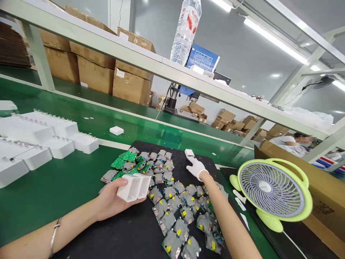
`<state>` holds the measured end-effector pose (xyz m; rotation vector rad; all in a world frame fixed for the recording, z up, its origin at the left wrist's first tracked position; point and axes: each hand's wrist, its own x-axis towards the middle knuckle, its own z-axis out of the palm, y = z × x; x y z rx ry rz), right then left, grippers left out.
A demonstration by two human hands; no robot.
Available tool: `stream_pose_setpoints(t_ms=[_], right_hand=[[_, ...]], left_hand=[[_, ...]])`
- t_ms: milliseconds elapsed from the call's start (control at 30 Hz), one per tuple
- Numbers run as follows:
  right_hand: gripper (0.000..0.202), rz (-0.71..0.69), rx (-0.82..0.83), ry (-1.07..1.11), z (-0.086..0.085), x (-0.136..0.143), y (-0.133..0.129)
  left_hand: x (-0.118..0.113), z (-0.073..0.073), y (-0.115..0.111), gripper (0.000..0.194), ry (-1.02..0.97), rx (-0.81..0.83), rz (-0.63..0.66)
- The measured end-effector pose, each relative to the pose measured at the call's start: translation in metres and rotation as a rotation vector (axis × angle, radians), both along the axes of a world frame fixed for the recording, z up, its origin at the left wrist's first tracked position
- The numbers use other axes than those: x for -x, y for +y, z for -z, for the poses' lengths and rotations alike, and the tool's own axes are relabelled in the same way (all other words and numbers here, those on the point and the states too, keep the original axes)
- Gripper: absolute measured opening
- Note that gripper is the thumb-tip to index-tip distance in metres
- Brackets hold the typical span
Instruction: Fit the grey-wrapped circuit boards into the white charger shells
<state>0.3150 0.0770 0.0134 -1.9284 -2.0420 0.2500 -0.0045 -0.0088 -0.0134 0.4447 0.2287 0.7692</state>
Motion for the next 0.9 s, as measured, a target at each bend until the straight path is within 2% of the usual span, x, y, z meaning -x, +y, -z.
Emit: stream_pose_setpoints(t_ms=[100,233,300,533,733,900], right_hand=[[0.034,-0.110,0.020,-0.023,-0.001,0.012,-0.004],[0.057,-0.352,0.031,-0.090,-0.004,0.038,-0.023],[0.058,-0.414,0.033,-0.133,-0.004,0.049,-0.030],[0.029,-0.455,-0.046,-0.176,-0.012,0.064,-0.037],[0.024,-0.426,-0.130,-0.147,-0.022,0.073,-0.041],[0.023,-0.414,-0.087,-0.154,-0.026,0.071,-0.032]], left_hand=[[0.000,-0.002,0.002,0.032,0.012,0.009,-0.058],[-0.001,-0.004,0.004,0.034,0.029,0.036,-0.088],[-0.001,-0.003,0.004,0.036,0.044,0.053,-0.090],[0.001,-0.001,0.004,0.040,-0.014,0.009,-0.044],[0.000,-0.002,0.004,0.038,-0.021,0.009,-0.044],[0.001,-0.002,0.003,0.039,-0.010,0.016,-0.055]])
